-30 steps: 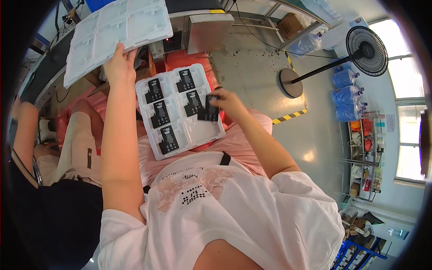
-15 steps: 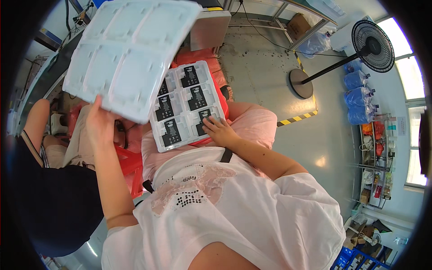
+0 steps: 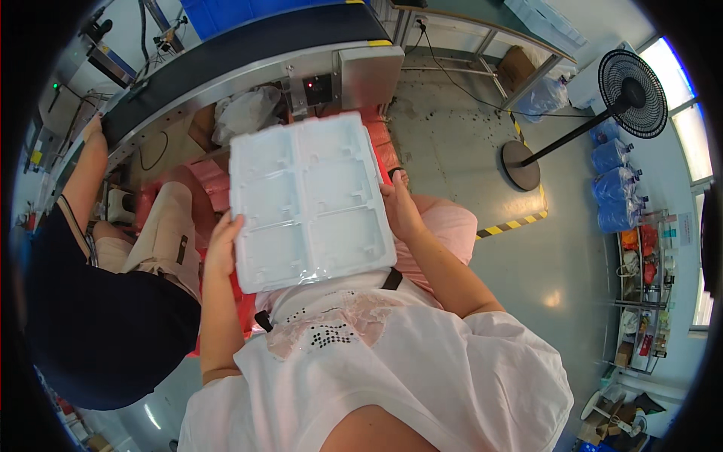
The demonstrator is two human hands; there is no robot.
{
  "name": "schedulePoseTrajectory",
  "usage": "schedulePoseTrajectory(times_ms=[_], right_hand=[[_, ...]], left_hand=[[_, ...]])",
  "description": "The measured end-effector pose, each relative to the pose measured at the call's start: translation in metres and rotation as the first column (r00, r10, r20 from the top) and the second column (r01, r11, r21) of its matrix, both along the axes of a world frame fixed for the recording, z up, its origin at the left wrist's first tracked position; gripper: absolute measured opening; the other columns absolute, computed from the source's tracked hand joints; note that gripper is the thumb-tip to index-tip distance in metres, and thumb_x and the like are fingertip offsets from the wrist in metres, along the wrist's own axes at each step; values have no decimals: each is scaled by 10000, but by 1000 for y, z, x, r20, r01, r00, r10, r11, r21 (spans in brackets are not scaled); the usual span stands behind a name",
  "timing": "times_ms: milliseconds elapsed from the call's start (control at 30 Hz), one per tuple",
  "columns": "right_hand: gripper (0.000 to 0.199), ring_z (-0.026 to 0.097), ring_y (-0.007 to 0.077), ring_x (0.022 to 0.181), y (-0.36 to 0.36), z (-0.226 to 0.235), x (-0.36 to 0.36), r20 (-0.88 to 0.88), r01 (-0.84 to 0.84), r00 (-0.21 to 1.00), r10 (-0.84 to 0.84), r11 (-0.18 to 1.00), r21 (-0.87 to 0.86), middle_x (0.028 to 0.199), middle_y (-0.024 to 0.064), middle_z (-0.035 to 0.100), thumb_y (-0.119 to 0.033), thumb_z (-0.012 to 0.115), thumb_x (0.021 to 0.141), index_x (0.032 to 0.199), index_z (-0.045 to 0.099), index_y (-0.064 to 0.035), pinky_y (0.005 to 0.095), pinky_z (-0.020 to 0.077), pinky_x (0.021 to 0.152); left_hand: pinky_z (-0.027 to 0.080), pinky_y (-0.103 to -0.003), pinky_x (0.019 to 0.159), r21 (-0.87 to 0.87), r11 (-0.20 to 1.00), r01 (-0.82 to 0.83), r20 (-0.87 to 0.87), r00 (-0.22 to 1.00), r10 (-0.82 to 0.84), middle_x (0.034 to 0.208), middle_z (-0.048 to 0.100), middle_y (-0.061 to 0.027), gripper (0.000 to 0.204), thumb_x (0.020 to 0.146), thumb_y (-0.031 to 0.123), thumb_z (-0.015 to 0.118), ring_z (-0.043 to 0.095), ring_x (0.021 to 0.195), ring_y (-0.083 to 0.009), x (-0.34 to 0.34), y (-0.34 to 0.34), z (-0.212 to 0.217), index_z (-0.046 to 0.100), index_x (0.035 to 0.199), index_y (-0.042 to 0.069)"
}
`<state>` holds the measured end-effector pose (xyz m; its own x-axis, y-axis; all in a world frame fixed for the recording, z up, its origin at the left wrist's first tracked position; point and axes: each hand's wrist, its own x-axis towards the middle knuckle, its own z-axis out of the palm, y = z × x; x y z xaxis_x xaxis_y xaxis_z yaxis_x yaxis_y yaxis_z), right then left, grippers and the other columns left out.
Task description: The recorder is picking up electronic battery components from a conveyor belt and placing them into white plastic sorting trays.
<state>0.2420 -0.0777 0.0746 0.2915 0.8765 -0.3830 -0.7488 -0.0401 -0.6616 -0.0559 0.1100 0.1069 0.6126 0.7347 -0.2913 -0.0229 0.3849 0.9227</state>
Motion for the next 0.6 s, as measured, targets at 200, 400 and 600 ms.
schedulePoseTrajectory(times_ms=[200,400,600], right_hand=[[424,578,165,768,9,-54,31,672,124,729,131,940,-318,927,100,618,-267,587,832,1122,536,38,287,457,693],[517,596,209,835,14,-82,40,902,331,327,282,860,-389,969,165,621,-273,658,759,1163,533,25,294,462,751],[511,598,225,912,14,-103,45,837,328,498,225,845,-422,1025,190,616,-260,673,746,1149,548,28,293,454,808]], left_hand=[[424,-302,827,3,1000,15,-228,974,-14,1012,615,-68,333,872,199,544,569,900,-177,40,10,-83,537,1142,2],[407,-404,865,567,798,206,-599,768,227,1084,515,-262,399,848,199,537,503,989,-373,64,17,-153,490,1183,-12],[402,-413,877,631,763,143,-602,710,365,1096,474,-291,438,833,180,549,475,1014,-405,73,4,-146,460,1223,2]])
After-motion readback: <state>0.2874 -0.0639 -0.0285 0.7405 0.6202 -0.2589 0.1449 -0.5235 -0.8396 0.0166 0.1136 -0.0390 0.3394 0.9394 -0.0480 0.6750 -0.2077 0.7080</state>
